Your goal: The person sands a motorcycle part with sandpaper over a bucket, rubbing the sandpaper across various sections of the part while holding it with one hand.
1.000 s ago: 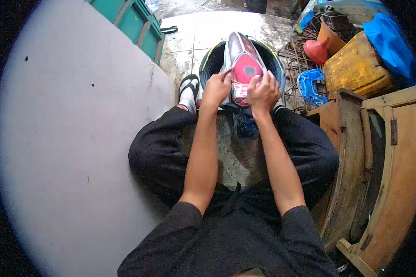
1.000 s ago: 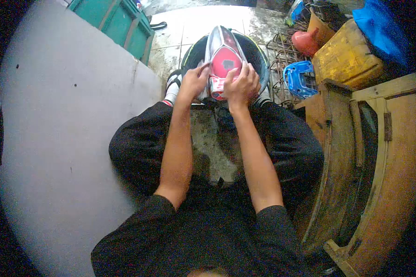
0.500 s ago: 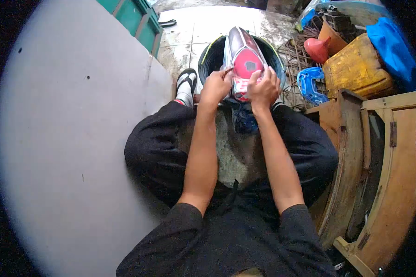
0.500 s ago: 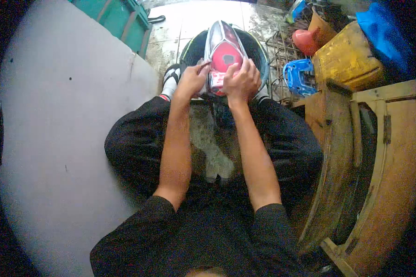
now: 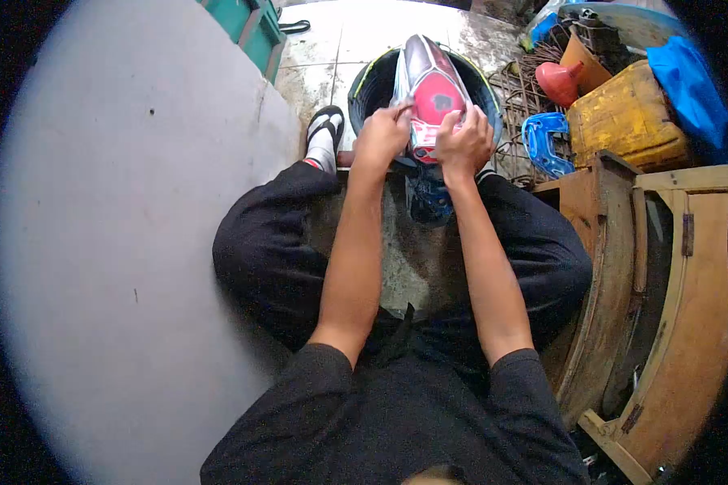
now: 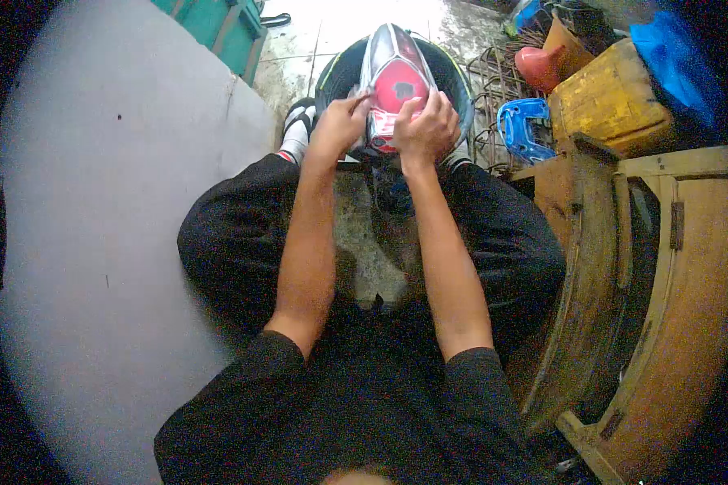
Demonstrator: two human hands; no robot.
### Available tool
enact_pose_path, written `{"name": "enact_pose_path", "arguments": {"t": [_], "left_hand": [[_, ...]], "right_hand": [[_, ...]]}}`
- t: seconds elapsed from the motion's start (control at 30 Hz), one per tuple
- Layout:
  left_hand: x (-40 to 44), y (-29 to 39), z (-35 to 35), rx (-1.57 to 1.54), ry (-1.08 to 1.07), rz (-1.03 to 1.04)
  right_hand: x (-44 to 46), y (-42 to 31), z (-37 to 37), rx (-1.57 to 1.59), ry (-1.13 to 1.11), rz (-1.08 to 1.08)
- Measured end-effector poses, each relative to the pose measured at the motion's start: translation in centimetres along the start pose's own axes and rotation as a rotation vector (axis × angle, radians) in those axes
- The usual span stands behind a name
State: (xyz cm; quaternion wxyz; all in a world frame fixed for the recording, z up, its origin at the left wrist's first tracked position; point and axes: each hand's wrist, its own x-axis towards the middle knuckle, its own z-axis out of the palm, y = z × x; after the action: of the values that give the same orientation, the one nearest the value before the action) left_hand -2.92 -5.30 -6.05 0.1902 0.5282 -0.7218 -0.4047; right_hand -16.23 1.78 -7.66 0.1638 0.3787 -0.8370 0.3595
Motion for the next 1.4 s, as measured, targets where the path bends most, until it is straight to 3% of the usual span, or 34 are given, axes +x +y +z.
{"name": "enact_pose_path", "arguments": {"t": [0.03, 0.1, 0.2, 0.37, 0.53, 0.63, 0.83, 1.0, 1.17, 1.4], "left_hand": [[1.3, -0.2, 0.7, 0.024, 0.069, 0.006], [2.9, -0.4, 0.3, -0.064, 0.006, -0.024], [1.4, -0.1, -0.2, 0.073, -0.027, -0.087], [-1.6, -2.4, 0.9, -0.124, 0.027, 0.122], [1.8, -0.1, 0.6, 0.070, 0.052, -0.012], [1.2, 0.2, -0.1, 0.135, 0.038, 0.020], [-2.2, -0.2, 0.1, 0.079, 0.014, -0.065], [2.4, 0.8, -0.2, 0.141, 0.037, 0.044], [-1.0, -0.5, -0.7, 0.131, -0.007, 0.079], [-1.9, 0.6, -0.4, 0.153, 0.025, -0.031]], "right_hand": [[-0.3, 0.2, -0.1, 0.004, -0.013, -0.008], [0.0, 0.1, 0.0, 0.002, -0.002, -0.013], [-0.1, 0.1, 0.1, 0.004, 0.013, -0.015], [0.0, -0.5, -0.9, -0.031, -0.006, 0.010], [0.0, -0.2, -0.5, -0.012, -0.012, -0.003], [-0.1, -0.3, -0.7, -0.016, -0.011, 0.009], [0.0, 0.1, 0.0, 0.005, 0.025, 0.002], [0.1, -0.2, -0.4, 0.031, -0.038, 0.027], [0.1, -0.1, -0.2, 0.018, -0.008, 0.023], [0.0, -0.2, -0.5, 0.011, -0.003, 0.008]]}}
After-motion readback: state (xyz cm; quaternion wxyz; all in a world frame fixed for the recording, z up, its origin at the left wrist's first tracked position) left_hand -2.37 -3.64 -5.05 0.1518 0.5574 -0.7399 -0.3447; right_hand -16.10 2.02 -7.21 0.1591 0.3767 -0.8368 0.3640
